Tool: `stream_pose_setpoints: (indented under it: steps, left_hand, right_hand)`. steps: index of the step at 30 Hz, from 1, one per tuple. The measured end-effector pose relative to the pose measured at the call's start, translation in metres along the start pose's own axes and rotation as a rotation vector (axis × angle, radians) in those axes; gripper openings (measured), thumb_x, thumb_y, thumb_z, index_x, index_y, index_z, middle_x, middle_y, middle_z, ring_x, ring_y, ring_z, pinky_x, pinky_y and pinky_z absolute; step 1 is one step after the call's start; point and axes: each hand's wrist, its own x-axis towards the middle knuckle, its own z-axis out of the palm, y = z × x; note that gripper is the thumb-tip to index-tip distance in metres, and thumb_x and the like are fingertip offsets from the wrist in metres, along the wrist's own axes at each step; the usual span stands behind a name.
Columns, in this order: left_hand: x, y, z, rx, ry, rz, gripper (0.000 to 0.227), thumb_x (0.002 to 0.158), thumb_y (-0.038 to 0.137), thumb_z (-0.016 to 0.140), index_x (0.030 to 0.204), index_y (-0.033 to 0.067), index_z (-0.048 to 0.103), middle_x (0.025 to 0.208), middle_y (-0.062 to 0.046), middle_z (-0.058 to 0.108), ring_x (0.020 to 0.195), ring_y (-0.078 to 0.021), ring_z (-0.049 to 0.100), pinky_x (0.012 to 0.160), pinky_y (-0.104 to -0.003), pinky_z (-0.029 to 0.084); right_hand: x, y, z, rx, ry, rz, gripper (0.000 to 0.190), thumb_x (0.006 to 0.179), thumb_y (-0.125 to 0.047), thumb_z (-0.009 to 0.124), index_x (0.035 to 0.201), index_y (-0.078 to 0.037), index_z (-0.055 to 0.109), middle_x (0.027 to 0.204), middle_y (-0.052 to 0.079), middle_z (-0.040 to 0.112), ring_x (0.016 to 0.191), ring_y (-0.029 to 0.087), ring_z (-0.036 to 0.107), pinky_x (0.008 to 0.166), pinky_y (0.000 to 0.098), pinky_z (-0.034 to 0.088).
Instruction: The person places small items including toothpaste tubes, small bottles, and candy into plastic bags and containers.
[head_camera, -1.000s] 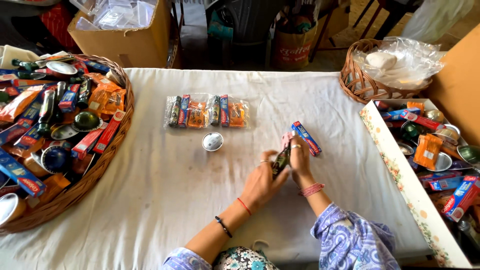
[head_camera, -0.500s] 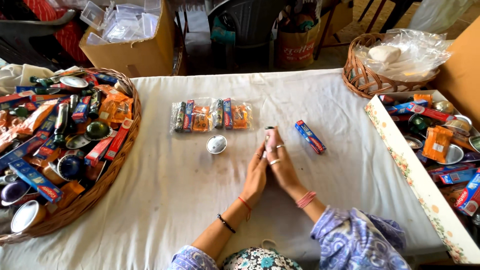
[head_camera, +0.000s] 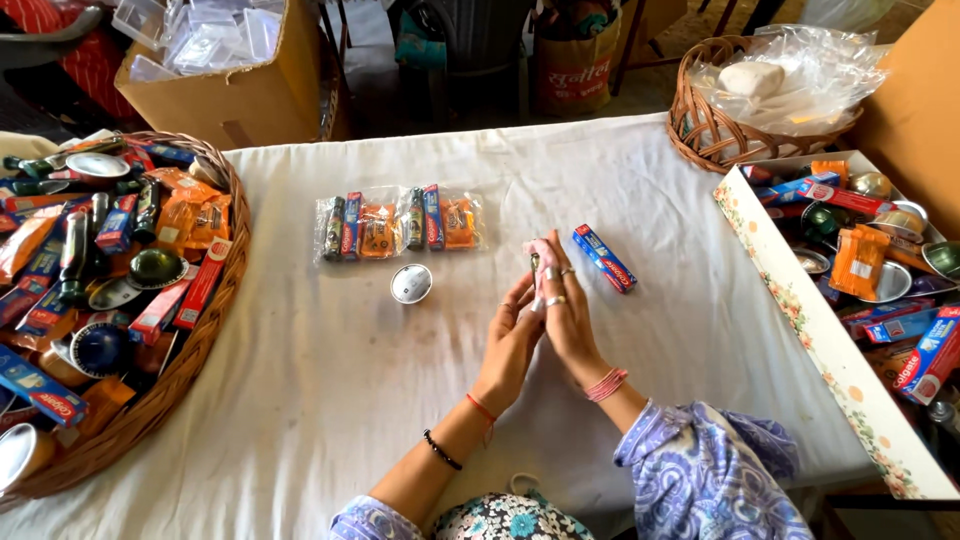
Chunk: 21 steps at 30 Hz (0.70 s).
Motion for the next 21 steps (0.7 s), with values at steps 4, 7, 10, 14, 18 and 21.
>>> stream_pose_setpoints:
  steps: [4,7,10,14,18,21]
  left_hand:
    - [-0.002,0.006,-0.002,0.162,-0.013,0.026,0.060,0.101,0.005,0.056,0.157,0.0080,0.035,0.146,-0.009,0.051,0.125,-0.0168,0.057,0.106,-0.032,0.050]
    - [0.002,-0.003,-0.008,0.310,-0.088,0.157,0.064,0.098,0.001,0.058,0.157,0.0061,0.033,0.142,-0.010,0.054,0.120,-0.0159,0.059,0.101,-0.034,0.054]
    - [-0.002,0.001,-0.004,0.323,-0.102,0.147,0.054,0.105,0.001,0.053,0.157,0.0002,0.041,0.139,-0.012,0.059,0.123,-0.0163,0.058,0.103,-0.034,0.052]
    - [0.001,0.000,-0.006,0.234,-0.028,0.155,0.053,0.101,0.000,0.047,0.153,0.0049,0.040,0.136,-0.007,0.059,0.120,-0.0145,0.060,0.103,-0.029,0.051]
    - [0.007,0.005,-0.016,0.377,0.104,0.348,0.051,0.101,0.001,0.049,0.151,0.0046,0.048,0.134,-0.003,0.062,0.118,-0.0075,0.058,0.100,-0.023,0.048]
    - [0.007,0.015,-0.022,0.374,0.254,0.245,0.045,0.104,0.007,0.056,0.149,0.0065,0.056,0.112,-0.007,0.066,0.099,-0.0091,0.059,0.085,-0.024,0.050]
  right_hand:
    - [0.008,0.017,-0.003,0.220,0.037,0.169,0.049,0.112,-0.030,0.038,0.148,0.000,0.052,0.135,0.015,0.066,0.112,0.018,0.065,0.092,0.0302,0.052]
    - [0.016,0.026,-0.009,0.235,0.099,0.338,0.044,0.113,-0.028,0.042,0.138,0.006,0.057,0.124,0.019,0.073,0.098,0.020,0.056,0.081,0.0333,0.048]
    - [0.020,0.015,-0.012,0.465,0.200,0.483,0.041,0.111,-0.028,0.044,0.132,0.005,0.058,0.117,0.019,0.073,0.094,0.022,0.058,0.080,0.0355,0.050]
    - [0.014,0.028,-0.007,0.714,0.044,0.424,0.037,0.109,-0.028,0.044,0.132,-0.003,0.057,0.111,0.007,0.067,0.103,0.016,0.067,0.092,0.0313,0.055]
    - [-0.004,0.031,0.009,0.371,-0.104,0.303,0.042,0.113,-0.032,0.042,0.138,-0.002,0.056,0.113,0.004,0.065,0.100,0.011,0.059,0.089,0.0278,0.049]
    - [-0.010,0.033,0.013,0.208,-0.105,0.191,0.041,0.109,-0.028,0.045,0.139,-0.002,0.053,0.118,0.002,0.065,0.107,0.008,0.058,0.094,0.0266,0.049]
